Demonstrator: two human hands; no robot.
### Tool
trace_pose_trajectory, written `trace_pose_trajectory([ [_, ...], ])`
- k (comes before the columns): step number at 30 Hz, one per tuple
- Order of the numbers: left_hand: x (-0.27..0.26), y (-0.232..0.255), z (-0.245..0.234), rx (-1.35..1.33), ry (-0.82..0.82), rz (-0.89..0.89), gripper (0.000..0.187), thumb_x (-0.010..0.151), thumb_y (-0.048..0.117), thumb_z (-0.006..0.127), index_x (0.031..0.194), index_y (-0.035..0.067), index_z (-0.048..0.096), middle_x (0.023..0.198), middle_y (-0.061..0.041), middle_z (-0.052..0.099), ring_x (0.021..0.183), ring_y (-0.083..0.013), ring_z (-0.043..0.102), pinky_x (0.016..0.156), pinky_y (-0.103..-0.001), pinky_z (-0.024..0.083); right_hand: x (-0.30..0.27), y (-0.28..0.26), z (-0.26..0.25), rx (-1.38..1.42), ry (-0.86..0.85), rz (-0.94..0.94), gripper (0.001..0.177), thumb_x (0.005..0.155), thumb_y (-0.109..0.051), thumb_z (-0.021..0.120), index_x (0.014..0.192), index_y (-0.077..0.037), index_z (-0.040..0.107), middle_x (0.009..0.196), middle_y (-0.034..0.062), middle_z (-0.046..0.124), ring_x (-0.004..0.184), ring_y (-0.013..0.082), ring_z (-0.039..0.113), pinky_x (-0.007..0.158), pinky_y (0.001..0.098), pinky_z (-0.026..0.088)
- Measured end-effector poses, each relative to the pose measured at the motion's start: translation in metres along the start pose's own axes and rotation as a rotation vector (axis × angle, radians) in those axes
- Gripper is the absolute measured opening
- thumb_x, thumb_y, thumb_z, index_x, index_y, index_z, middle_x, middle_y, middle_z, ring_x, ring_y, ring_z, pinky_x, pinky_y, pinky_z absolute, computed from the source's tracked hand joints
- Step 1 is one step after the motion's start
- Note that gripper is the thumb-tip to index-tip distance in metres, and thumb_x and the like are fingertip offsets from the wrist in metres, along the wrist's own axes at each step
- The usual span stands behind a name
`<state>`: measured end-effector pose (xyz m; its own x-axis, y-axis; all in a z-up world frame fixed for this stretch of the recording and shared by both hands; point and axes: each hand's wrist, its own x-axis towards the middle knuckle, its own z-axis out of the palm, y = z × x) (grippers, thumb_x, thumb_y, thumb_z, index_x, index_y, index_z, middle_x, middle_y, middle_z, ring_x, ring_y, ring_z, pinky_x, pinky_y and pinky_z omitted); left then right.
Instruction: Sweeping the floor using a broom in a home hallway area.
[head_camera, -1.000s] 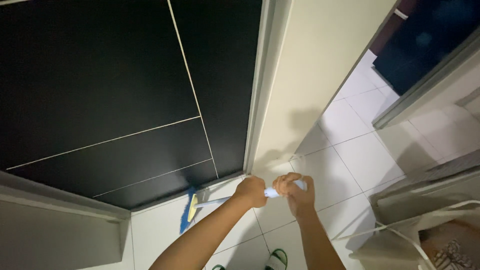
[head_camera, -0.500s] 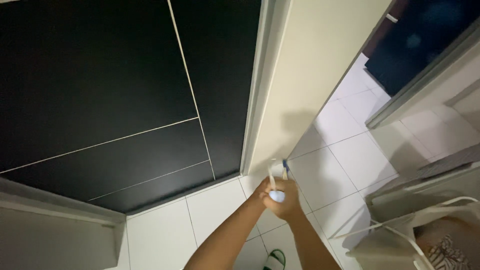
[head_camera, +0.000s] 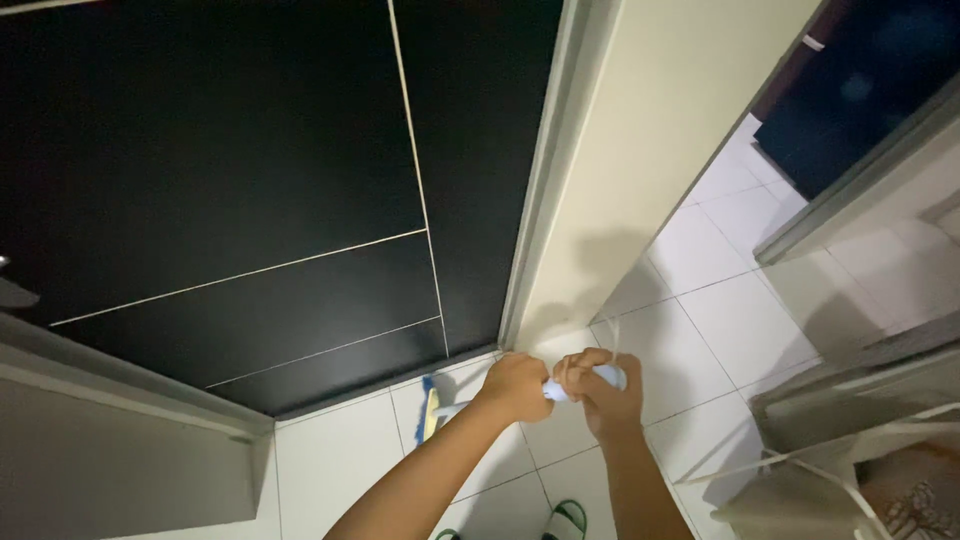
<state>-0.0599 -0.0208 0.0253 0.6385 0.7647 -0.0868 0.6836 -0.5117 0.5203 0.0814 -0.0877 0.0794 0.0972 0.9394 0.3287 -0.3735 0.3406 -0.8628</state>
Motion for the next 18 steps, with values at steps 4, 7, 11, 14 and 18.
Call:
trace_pose_trajectory([
  [4, -0.007, -0.015, 0.02, -0.036, -0.072, -0.059, 0.027, 0.073, 0.028, 0.07, 0.086, 0.006, 0.077, 0.092, -0.019, 0.073, 0.093, -0.0382, 0.07, 0.084, -0.047, 0.057, -0.011, 0.027, -0.001, -0.172, 0.086, 0.141, 0.012, 0.071, -0.001, 0.071, 0.063, 0.0, 0.062, 0.061, 0.0082, 0.062, 0.057, 0.0204, 0.058, 0.052, 0.0346, 0.045],
  [7, -0.011, -0.01, 0.015, -0.197, -0.114, -0.069, 0.03, 0.076, 0.03, 0.071, 0.096, 0.008, 0.077, 0.093, -0.019, 0.073, 0.093, -0.0374, 0.071, 0.083, -0.045, 0.057, -0.018, 0.04, 0.001, -0.489, -0.014, 0.129, 0.008, 0.069, -0.005, 0.07, 0.065, -0.002, 0.065, 0.061, 0.0077, 0.063, 0.056, 0.0175, 0.06, 0.054, 0.0322, 0.048],
  [11, -0.011, -0.005, 0.018, -0.271, -0.105, -0.014, 0.032, 0.075, 0.03, 0.074, 0.1, 0.01, 0.076, 0.093, -0.017, 0.073, 0.091, -0.0353, 0.071, 0.081, -0.043, 0.057, -0.026, 0.055, 0.023, -0.718, -0.167, 0.048, 0.002, 0.069, -0.007, 0.069, 0.068, -0.005, 0.068, 0.064, 0.0068, 0.067, 0.057, 0.0141, 0.063, 0.058, 0.0294, 0.051],
  [14, 0.002, -0.002, 0.025, -0.236, -0.06, 0.052, 0.027, 0.074, 0.027, 0.075, 0.095, 0.01, 0.075, 0.09, -0.016, 0.072, 0.086, -0.033, 0.07, 0.078, -0.042, 0.057, -0.031, 0.054, 0.036, -0.753, -0.242, 0.125, 0.001, 0.07, -0.01, 0.071, 0.069, -0.008, 0.071, 0.069, 0.007, 0.074, 0.061, 0.0139, 0.068, 0.059, 0.0308, 0.054],
  [18, 0.01, 0.002, 0.042, -0.205, -0.003, 0.126, 0.02, 0.072, 0.022, 0.076, 0.088, 0.01, 0.075, 0.085, -0.013, 0.072, 0.078, -0.0297, 0.07, 0.073, -0.041, 0.058, -0.047, 0.034, 0.033, -0.716, -0.245, -0.191, 0.007, 0.065, -0.009, 0.072, 0.068, -0.01, 0.065, 0.067, 0.0067, 0.067, 0.064, 0.0182, 0.065, 0.067, 0.0344, 0.053],
])
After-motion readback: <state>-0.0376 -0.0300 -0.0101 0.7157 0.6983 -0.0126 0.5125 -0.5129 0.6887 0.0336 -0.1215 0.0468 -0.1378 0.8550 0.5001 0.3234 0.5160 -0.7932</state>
